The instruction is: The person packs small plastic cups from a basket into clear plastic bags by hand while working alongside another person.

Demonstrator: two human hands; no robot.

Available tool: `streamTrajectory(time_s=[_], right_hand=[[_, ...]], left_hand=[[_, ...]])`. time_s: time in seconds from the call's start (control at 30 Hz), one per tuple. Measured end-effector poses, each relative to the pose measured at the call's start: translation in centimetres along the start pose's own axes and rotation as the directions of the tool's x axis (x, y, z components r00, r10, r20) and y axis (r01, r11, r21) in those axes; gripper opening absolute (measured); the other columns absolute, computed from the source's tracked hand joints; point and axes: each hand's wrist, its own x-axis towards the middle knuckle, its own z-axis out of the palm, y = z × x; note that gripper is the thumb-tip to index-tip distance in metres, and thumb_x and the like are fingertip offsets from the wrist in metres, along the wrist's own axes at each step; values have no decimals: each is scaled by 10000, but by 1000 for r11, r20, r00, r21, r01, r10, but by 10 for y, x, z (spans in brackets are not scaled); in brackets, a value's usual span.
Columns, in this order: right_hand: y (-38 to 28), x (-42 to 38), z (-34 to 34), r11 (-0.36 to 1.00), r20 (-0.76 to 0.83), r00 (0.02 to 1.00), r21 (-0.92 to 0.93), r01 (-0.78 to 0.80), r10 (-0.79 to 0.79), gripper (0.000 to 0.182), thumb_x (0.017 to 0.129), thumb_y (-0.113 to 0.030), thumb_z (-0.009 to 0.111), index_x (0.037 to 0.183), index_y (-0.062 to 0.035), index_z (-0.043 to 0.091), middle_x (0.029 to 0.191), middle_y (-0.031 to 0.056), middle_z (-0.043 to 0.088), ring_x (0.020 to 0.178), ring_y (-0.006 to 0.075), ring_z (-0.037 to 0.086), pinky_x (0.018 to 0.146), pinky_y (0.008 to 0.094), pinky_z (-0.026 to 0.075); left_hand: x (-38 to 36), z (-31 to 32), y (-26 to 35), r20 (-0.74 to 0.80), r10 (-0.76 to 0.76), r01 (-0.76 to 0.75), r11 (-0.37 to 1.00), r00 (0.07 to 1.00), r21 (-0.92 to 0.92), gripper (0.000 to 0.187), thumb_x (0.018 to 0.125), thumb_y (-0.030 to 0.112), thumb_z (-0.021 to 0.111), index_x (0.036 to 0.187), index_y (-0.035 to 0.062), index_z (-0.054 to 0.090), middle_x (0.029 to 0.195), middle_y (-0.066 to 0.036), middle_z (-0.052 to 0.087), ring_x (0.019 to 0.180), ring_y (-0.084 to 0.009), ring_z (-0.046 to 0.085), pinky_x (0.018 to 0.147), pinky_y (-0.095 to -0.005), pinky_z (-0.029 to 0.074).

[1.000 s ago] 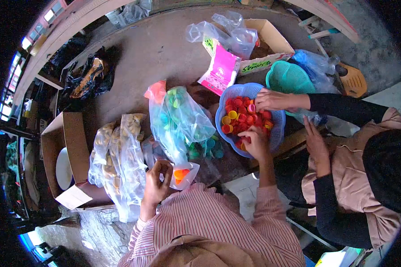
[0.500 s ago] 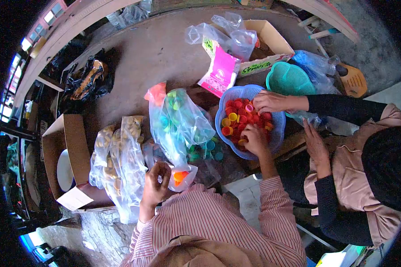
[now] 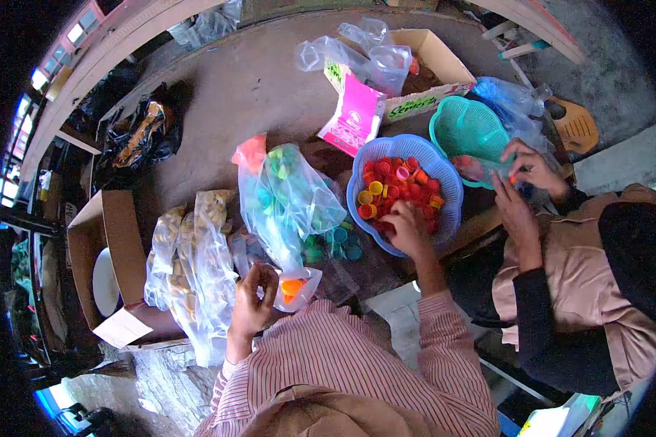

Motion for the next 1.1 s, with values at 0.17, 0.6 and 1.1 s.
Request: streamTrajectory(time_s=[0.17, 0.6, 1.1], right_hand=[[15, 9, 22, 980, 2, 992, -156, 122, -123, 199, 624, -65, 631, 821, -86, 639, 880, 92, 513, 881, 260, 480, 757, 378, 407], [-135, -14, -37, 730, -200, 967, 636, 249, -156, 202, 655, -168, 719, 758, -37, 604, 846, 97, 542, 809, 246, 527, 714, 326, 414], [-79, -16, -23, 909, -168, 980, 416, -28, 107, 165, 707, -184, 640, 732, -24, 608, 776, 117, 566, 705, 279, 558, 661, 382, 443]], left_hand=[[-1, -2, -3, 18, 7, -7, 1000, 1000, 2, 67, 770, -22, 508, 826, -41, 478, 669, -102, 521, 572, -145, 503, 564, -255, 412], [-3, 3, 0, -31, -16, 17, 1000, 999, 8, 69, 776, -21, 514, 835, -40, 484, 679, -99, 535, 592, -136, 526, 570, -256, 419], [-13, 1, -2, -81, -37, 37, 999, 996, -10, 77, 781, -6, 519, 846, -35, 488, 703, -100, 548, 611, -135, 540, 584, -254, 430]])
